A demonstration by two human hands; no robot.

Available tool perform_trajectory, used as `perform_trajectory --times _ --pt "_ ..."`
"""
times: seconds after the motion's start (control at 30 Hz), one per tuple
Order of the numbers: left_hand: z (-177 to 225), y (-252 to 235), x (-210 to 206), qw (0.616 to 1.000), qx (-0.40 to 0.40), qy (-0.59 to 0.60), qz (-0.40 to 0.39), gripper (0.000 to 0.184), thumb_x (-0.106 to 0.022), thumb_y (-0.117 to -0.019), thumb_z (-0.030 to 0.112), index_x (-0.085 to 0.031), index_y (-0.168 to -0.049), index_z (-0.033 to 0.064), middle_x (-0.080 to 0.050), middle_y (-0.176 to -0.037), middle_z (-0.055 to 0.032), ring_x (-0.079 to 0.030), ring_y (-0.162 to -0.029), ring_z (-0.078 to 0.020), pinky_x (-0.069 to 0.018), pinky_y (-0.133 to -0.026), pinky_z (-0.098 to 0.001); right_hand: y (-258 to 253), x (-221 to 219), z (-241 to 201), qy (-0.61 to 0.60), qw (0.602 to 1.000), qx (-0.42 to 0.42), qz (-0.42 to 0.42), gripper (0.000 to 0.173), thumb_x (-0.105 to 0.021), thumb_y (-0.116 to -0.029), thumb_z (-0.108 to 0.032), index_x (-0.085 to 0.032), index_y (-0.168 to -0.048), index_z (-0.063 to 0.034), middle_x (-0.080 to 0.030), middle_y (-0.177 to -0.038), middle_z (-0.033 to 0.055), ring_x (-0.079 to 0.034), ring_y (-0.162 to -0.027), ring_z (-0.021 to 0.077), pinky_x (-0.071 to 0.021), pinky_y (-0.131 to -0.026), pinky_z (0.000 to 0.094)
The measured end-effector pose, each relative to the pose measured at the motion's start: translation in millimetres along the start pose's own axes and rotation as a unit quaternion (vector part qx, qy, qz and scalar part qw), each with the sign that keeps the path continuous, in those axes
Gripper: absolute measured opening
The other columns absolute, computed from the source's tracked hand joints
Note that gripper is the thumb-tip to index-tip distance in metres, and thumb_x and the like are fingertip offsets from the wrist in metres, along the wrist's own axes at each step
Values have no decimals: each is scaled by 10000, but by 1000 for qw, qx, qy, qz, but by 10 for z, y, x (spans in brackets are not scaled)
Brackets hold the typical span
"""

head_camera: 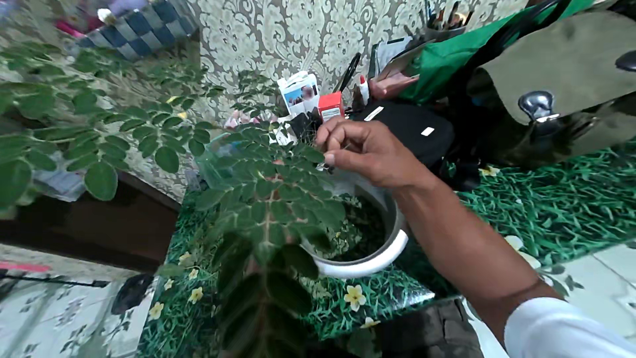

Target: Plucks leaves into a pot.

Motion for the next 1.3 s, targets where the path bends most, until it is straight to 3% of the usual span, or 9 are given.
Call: perform_trajectory --times 0.17,0.33,0.5,0.63,0.73,0.83,1.03,1.17,1.3 --pt "-123 -74 272 997 -8 38 -62 185 -698 -895 -20 -635 -944 147 -673 -802 15 -666 -670 -66 -600 -590 -242 -10 31 57 -94 995 3 31 85 -591 -943 -99 -584 -861 -119 -617 -1099 17 -630 -872 83 -577 -719 269" --pt "-78 -28 117 1000 -7 5 -5 235 -588 -905 -79 -586 -944 153 -661 -785 54 -647 -630 -39 -593 -580 -218 -8 14 10 23 998 -16 -51 103 -656 -919 -168 -627 -870 -81 -633 -1136 40 -626 -1022 85 -569 -777 238" --pt "-126 -51 208 998 -27 25 -48 185 -633 -908 -23 -616 -940 159 -667 -805 37 -638 -618 -48 -589 -557 -231 -3 61 30 -70 998 0 -2 48 -616 -934 -109 -611 -888 -96 -624 -1132 33 -641 -924 95 -587 -748 279" --pt "-258 -98 412 993 -37 7 -109 223 -782 -888 97 -645 -1051 159 -673 -903 30 -666 -736 -61 -604 -638 -254 2 52 5 -4 999 -1 -35 168 -682 -924 -220 -645 -989 -69 -629 -1171 34 -633 -1014 95 -580 -809 265" --pt "-339 -77 507 995 0 -29 -92 140 -741 -928 128 -669 -1047 144 -684 -861 60 -663 -751 -43 -593 -695 -248 -15 -13 36 -6 1000 1 -24 54 -632 -903 -111 -632 -869 -69 -641 -1136 41 -630 -1031 85 -570 -807 244" --pt "-398 -63 624 997 44 -40 -50 123 -619 -983 49 -662 -1076 118 -708 -883 43 -687 -805 -70 -607 -783 -278 -8 39 35 -91 995 -21 45 70 -562 -959 -131 -604 -905 -121 -644 -1123 5 -637 -923 82 -573 -757 271" --pt "-251 -101 411 987 32 46 -148 129 -728 -894 67 -697 -974 163 -674 -790 10 -651 -663 -66 -591 -624 -258 10 168 86 -9 997 -45 -61 330 -501 -1040 -317 -644 -1157 -44 -668 -1092 53 -654 -847 115 -588 -738 316" --pt "-272 -83 433 987 49 63 -139 133 -775 -872 90 -754 -941 203 -715 -846 11 -664 -688 -64 -591 -649 -247 -1 128 109 -2 993 -10 -116 251 -550 -1026 -248 -674 -937 -49 -663 -892 0 -617 -741 40 -557 -655 237" --pt "-194 -38 341 990 37 18 -133 147 -773 -860 147 -661 -903 232 -689 -834 42 -654 -675 -39 -570 -578 -214 1 167 98 -36 999 -7 -39 197 -542 -1018 -186 -656 -912 -65 -660 -917 15 -626 -740 75 -575 -662 280"
Point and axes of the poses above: each hand's wrist, its own y-axis away from the middle knuckle, its own x-axis out of the back of the hand, z = x × y, the point moved 2 cm from there along -y, towards the middle knuckle
